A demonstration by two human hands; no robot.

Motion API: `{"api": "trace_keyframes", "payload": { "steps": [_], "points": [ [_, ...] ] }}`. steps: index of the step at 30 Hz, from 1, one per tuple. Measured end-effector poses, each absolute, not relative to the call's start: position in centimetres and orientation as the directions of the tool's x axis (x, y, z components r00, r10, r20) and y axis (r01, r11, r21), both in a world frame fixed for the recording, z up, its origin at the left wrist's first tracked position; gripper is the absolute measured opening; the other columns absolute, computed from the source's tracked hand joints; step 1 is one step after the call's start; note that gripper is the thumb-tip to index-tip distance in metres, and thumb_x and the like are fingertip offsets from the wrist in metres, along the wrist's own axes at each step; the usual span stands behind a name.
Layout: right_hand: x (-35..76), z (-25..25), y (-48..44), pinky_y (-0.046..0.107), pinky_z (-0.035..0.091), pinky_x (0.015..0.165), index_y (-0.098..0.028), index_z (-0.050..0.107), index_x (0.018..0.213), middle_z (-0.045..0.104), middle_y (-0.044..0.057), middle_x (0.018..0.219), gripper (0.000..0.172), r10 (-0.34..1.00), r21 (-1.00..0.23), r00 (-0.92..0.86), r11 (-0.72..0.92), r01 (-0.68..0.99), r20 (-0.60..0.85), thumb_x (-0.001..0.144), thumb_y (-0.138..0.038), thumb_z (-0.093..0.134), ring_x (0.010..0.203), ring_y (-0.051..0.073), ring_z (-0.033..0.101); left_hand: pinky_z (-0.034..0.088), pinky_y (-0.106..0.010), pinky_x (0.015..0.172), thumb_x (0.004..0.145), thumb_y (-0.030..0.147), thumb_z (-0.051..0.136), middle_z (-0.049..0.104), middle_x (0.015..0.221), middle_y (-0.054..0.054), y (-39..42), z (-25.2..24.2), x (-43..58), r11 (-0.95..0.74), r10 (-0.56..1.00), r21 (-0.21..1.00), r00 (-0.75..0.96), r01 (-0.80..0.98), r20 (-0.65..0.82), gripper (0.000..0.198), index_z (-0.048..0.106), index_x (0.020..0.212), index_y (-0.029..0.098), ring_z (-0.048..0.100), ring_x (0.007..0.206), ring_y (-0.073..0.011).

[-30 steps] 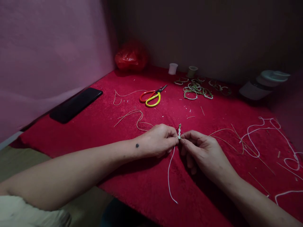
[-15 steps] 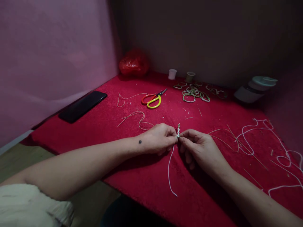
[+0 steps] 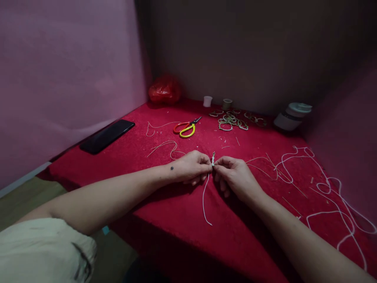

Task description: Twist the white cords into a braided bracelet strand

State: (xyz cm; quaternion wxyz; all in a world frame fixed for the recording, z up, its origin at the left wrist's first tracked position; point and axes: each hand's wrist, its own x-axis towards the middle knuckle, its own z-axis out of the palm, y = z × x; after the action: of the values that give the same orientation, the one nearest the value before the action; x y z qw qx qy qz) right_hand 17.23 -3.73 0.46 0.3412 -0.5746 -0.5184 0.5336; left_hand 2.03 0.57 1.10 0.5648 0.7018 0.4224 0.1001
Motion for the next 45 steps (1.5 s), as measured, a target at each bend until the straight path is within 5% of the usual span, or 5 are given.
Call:
{"api": "trace_keyframes", "payload": {
  "steps": [36,45],
  "points": [
    [17.5,0.0,-4.0,0.015,0.034,0.024,-0.018,0.049,0.068,0.049,-0.007,0.043,0.016,0.969,-0.95,-0.118,-0.181,0.255,-0.216,0.08,-0.028,0.049,0.027,0.006,0.043,0.027,-0.016,0.03,0.085,0.031,0.041,0.052,0.053,0.006,0.3,-0.3,2.3,-0.016,0.742,0.922,0.623,0.386,-0.248,0.016,0.045,0.076,0.017,0.043,0.031,-0.0039],
    [18.1,-0.3,-4.7,0.016,0.037,0.029,-0.018,0.052,0.076,0.052,-0.006,0.051,0.015,0.966,-0.955,-0.103,-0.211,0.206,-0.236,0.081,-0.032,0.052,0.032,0.006,0.045,0.027,-0.017,0.027,0.083,0.032,0.039,0.053,0.054,0.005,0.7,0.0,2.2,0.022,0.68,0.898,0.652,0.439,-0.335,0.016,0.044,0.077,0.018,0.044,0.03,-0.0063]
  ]
}}
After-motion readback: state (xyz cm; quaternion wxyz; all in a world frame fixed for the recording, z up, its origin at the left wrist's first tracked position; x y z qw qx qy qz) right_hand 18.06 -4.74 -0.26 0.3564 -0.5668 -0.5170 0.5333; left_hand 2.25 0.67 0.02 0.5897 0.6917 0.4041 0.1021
